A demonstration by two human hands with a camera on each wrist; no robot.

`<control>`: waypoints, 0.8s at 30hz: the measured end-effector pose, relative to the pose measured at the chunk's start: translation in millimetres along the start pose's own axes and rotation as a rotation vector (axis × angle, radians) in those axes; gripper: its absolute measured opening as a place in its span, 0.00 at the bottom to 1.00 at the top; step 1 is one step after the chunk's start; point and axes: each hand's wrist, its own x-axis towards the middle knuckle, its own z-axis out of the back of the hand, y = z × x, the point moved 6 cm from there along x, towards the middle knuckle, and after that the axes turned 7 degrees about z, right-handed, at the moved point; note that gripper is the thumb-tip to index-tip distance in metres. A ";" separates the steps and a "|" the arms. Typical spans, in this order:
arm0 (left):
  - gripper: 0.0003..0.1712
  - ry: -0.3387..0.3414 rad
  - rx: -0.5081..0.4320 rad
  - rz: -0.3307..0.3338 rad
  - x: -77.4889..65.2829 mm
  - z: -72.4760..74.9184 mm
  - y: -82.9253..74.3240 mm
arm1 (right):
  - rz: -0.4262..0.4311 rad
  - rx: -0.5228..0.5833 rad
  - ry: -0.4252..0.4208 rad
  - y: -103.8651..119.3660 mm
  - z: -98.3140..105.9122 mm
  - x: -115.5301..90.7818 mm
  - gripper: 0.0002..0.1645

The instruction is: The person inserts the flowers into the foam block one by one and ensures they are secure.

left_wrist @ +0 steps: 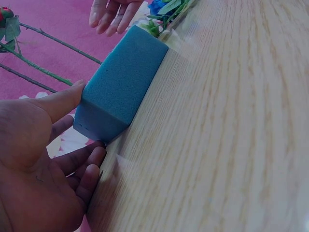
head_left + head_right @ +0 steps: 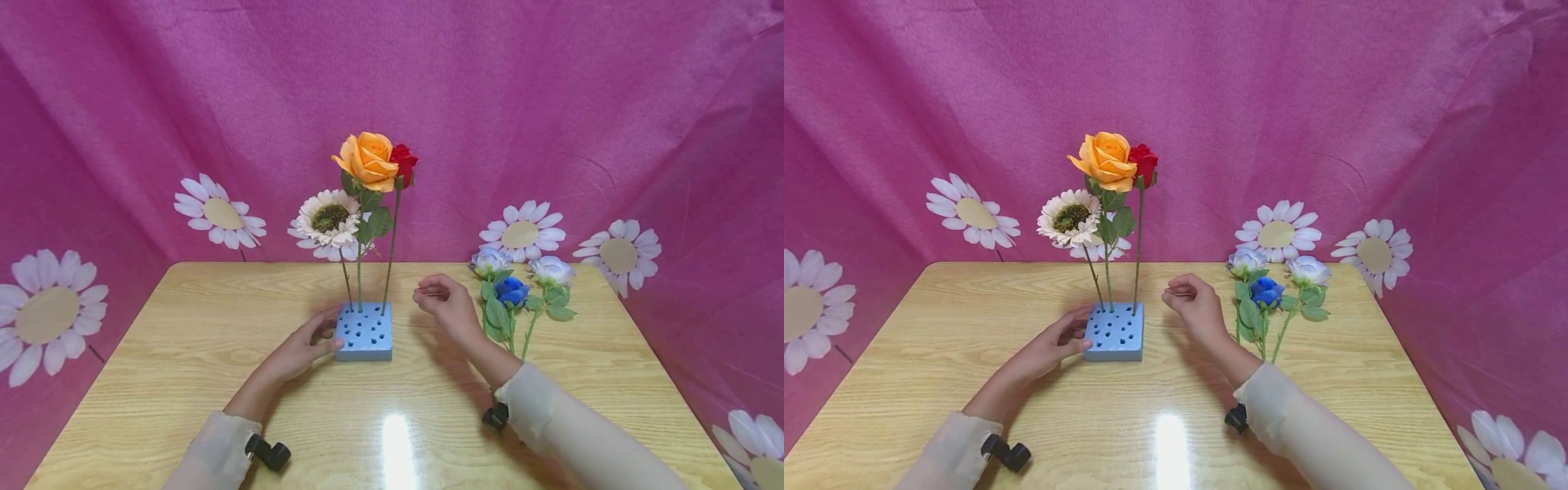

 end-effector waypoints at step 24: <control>0.42 0.005 0.013 -0.004 1.7 -0.2 1.7 | -0.063 0.035 -0.008 -13.0 40.4 -31.9 0.21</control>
